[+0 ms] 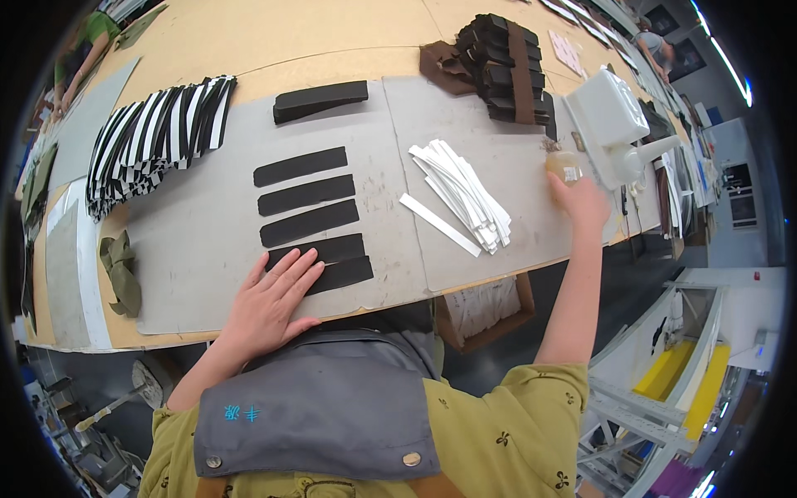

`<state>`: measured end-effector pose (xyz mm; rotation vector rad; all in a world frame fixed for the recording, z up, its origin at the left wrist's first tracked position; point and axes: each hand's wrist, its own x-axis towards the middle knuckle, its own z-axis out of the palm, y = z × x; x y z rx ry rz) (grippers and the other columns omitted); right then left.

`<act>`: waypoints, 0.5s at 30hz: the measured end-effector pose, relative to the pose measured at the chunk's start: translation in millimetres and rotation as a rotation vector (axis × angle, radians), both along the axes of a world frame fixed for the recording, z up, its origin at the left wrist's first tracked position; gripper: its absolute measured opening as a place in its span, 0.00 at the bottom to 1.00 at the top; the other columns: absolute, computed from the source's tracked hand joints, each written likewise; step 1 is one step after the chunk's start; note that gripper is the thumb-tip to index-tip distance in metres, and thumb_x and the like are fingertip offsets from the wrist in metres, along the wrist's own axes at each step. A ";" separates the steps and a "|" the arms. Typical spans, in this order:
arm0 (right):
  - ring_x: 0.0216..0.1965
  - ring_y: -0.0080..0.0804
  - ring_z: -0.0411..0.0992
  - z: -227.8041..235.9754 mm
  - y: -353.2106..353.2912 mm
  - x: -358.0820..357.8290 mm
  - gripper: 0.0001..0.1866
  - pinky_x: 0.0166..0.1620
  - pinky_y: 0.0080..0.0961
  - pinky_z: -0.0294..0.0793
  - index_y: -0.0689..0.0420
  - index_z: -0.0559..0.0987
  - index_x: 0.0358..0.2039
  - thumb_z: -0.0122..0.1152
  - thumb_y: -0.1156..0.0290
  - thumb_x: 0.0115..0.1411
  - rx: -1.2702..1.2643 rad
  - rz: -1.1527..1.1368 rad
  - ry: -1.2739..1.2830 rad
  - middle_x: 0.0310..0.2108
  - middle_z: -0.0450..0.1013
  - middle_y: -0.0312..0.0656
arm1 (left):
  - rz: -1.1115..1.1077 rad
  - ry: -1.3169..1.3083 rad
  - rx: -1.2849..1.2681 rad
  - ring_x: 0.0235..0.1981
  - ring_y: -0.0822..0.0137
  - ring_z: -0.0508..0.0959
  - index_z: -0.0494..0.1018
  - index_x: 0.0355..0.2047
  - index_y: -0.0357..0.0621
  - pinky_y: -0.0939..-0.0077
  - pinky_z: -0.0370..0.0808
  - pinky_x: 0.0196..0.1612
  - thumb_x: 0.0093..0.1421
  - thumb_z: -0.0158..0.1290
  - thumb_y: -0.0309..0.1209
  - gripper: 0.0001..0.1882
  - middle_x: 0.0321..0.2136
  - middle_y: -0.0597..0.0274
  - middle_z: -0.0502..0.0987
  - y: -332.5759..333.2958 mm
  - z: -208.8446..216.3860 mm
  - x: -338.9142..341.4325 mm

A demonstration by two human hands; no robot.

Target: The person assembles black and white rectangular strips into a patterned unit on a workbench. They apply adhesive from a squeeze bottle to the black strips and then carefully place white strips on top to create a striped design. The process is repeated for multiple units, which are stacked to the side upon completion.

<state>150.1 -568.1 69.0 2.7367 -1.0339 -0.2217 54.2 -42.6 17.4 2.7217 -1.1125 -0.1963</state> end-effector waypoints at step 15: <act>0.60 0.42 0.75 -60.4 135.1 -158.4 0.51 0.52 0.32 0.87 0.52 0.61 0.72 0.79 0.51 0.55 2.249 0.297 -1.330 0.71 0.61 0.52 | -0.186 -0.042 -0.090 0.77 0.64 0.57 0.58 0.76 0.58 0.52 0.46 0.78 0.68 0.47 0.63 0.42 0.76 0.69 0.59 -21.7 8.2 0.6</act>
